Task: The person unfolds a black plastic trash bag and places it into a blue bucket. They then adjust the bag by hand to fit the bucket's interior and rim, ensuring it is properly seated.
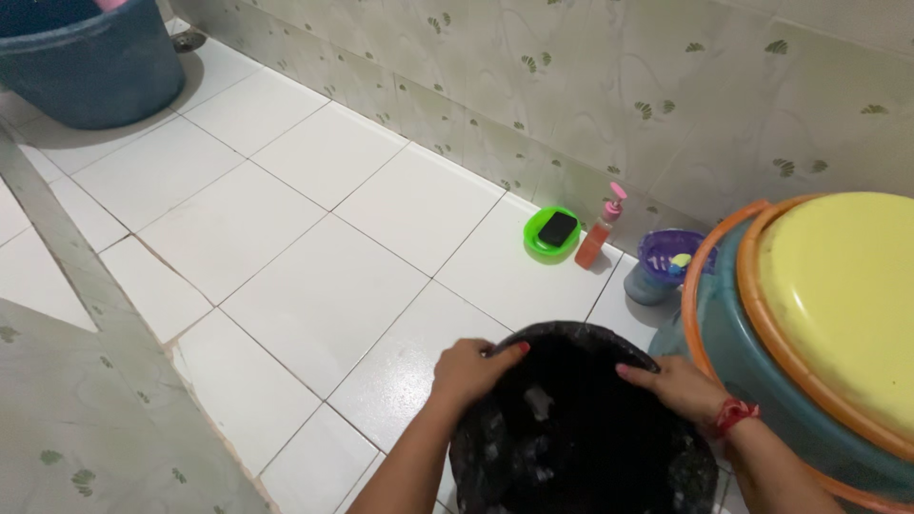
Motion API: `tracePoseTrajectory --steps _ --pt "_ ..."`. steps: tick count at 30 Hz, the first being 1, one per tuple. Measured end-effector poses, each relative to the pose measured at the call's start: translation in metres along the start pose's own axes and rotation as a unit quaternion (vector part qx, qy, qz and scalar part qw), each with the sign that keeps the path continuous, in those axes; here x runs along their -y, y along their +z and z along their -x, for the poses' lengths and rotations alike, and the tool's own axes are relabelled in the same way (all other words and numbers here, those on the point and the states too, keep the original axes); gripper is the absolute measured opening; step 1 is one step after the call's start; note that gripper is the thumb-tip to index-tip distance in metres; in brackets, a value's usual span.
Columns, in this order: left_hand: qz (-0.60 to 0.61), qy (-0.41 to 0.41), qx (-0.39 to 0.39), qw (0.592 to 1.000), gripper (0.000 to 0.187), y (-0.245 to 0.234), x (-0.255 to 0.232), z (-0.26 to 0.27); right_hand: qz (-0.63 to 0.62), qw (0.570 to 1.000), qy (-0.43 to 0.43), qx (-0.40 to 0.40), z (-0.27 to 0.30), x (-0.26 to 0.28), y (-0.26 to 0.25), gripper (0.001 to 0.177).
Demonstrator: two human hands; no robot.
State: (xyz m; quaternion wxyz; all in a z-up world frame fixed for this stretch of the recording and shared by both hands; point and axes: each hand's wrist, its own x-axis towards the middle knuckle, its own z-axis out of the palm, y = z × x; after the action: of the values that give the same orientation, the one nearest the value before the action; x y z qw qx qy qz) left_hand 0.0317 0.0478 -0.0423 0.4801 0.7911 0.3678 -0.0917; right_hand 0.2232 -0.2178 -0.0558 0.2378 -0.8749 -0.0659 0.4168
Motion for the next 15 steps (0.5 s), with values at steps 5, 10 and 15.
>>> tracePoseTrajectory --steps 5,10,15 --pt "0.214 -0.042 -0.055 0.974 0.08 -0.025 -0.001 0.007 -0.178 0.984 0.023 -0.004 -0.004 0.004 0.006 0.059" --pt "0.333 -0.069 -0.065 0.938 0.073 -0.035 0.011 0.004 -0.252 0.967 -0.02 -0.042 -0.012 0.005 0.01 0.064" --pt "0.38 -0.045 -0.11 0.917 0.037 -0.028 0.037 -0.019 -0.455 0.889 0.025 -0.048 0.011 0.015 0.017 0.055"
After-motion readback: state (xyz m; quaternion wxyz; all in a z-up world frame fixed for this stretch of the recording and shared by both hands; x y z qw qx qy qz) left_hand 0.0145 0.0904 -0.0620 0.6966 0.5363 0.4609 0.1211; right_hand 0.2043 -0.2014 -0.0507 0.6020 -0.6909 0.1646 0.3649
